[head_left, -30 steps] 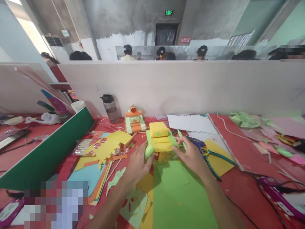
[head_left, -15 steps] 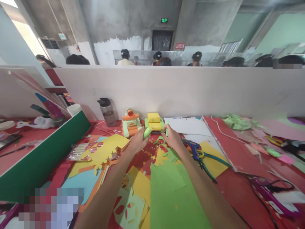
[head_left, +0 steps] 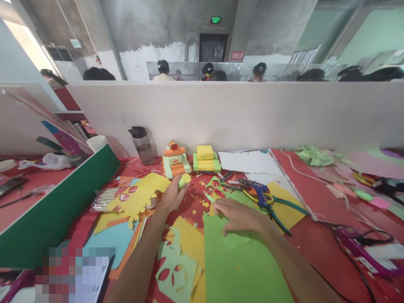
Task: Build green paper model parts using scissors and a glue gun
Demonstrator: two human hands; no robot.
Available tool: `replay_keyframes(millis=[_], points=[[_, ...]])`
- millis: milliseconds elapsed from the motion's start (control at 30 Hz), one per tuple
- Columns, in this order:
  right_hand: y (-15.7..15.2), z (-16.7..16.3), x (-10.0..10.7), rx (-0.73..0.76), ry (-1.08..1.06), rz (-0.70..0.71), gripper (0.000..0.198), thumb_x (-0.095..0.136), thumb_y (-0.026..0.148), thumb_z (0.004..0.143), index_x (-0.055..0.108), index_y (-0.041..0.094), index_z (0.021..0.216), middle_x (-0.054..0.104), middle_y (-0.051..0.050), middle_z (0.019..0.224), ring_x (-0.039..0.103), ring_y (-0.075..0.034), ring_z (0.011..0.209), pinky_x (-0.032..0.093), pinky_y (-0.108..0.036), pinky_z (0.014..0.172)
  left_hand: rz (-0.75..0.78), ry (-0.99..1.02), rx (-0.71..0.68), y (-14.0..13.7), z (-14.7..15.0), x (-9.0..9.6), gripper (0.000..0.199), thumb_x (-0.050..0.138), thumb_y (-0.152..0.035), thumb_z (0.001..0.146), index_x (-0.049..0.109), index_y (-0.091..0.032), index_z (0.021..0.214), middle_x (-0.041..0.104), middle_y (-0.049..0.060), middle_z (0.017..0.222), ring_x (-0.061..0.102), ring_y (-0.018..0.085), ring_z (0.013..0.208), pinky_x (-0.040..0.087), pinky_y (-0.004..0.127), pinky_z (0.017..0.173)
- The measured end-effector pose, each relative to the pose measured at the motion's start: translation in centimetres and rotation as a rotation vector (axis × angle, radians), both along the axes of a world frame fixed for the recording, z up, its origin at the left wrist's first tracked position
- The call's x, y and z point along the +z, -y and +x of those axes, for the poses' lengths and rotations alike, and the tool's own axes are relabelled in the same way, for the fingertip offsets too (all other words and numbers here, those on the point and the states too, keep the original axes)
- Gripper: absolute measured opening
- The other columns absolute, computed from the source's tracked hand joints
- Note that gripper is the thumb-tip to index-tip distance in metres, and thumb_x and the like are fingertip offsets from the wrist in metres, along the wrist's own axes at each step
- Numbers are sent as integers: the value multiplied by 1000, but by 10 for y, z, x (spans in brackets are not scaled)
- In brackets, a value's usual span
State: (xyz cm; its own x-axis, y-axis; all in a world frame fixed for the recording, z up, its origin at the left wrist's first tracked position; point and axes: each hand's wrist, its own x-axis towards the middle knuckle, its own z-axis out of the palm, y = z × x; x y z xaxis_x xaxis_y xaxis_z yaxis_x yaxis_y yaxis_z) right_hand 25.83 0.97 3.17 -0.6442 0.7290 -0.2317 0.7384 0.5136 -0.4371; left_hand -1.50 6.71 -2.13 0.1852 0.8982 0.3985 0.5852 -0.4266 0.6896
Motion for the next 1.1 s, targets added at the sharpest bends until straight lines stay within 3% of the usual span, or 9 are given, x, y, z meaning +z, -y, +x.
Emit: replay_keyframes(millis=[200, 400, 600, 733, 933, 1100], points=[[5, 1, -7, -36, -18, -38, 32, 78, 32, 75, 50, 22, 87, 57, 0, 93, 50, -21, 89, 34, -27, 70, 108, -25, 27, 1, 0, -5, 32, 46, -37, 100, 48, -20, 126, 62, 9, 114, 60, 22, 106, 48, 37, 93], [6, -1, -2, -76, 15, -63, 31, 75, 28, 76, 46, 23, 84, 54, 2, 89, 48, -19, 87, 32, -27, 69, 352, -343, -101, 6, 11, -2, 31, 53, -28, 96, 53, -22, 127, 54, 12, 137, 49, 28, 127, 40, 46, 108], [12, -2, -2, -119, -15, -95, 25, 68, 22, 79, 43, 22, 82, 54, 3, 86, 49, -17, 82, 33, -26, 69, 390, -330, 27, 0, 9, -8, 40, 53, -41, 96, 56, -22, 131, 59, 11, 108, 57, 26, 103, 49, 40, 90], [12, -1, 4, -171, -107, -148, 22, 67, 20, 78, 46, 22, 85, 59, 2, 90, 53, -17, 82, 37, -27, 73, 459, -281, 65, -3, 2, -9, 42, 52, -40, 97, 56, -19, 132, 61, 12, 107, 57, 26, 102, 47, 40, 93], [-23, -30, 15, -219, -289, -19, 18, 65, 24, 80, 48, 22, 84, 64, 0, 97, 57, -19, 90, 41, -30, 81, 444, -248, 83, -1, -6, -4, 42, 51, -29, 97, 52, -21, 139, 64, 12, 120, 57, 27, 108, 44, 41, 98], [-58, -68, -4, -169, -350, 87, 14, 66, 21, 80, 54, 20, 88, 65, 0, 93, 59, -19, 87, 42, -31, 80, 429, -246, 128, 2, -11, -3, 46, 47, -13, 94, 53, -25, 139, 64, 9, 128, 59, 25, 111, 45, 41, 101]])
